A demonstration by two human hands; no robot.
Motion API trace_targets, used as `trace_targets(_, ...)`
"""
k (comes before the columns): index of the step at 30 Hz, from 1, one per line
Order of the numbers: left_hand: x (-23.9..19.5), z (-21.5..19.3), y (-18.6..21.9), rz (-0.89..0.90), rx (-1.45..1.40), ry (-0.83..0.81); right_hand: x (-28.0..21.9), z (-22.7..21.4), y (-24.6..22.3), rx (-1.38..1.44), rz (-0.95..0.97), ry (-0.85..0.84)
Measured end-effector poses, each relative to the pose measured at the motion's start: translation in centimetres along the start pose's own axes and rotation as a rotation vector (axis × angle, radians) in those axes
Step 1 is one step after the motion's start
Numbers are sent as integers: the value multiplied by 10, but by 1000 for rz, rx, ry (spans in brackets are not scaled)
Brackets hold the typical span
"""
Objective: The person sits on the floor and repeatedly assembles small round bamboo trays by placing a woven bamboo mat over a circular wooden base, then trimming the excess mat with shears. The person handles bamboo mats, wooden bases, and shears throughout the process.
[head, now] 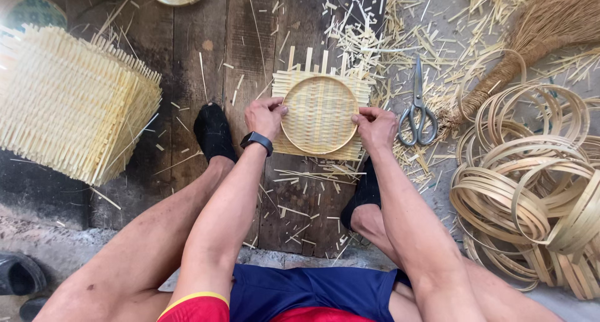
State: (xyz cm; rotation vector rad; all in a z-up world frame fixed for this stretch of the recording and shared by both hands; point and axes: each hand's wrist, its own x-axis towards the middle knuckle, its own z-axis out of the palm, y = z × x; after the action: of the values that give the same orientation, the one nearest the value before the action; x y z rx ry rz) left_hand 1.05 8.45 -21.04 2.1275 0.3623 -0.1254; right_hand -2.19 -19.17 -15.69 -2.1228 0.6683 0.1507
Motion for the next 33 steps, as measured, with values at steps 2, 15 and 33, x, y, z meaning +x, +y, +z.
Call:
trace_targets(2,0,-3,7,-100,-3,-20,1,0,5,4,32,7)
trace_targets(15,4,-5,14,-81,88,-58,-4,3,8,-65,11,82)
trace_targets(33,23,-6,-18,-163,-138,-154,8,12,35,310,199,-116)
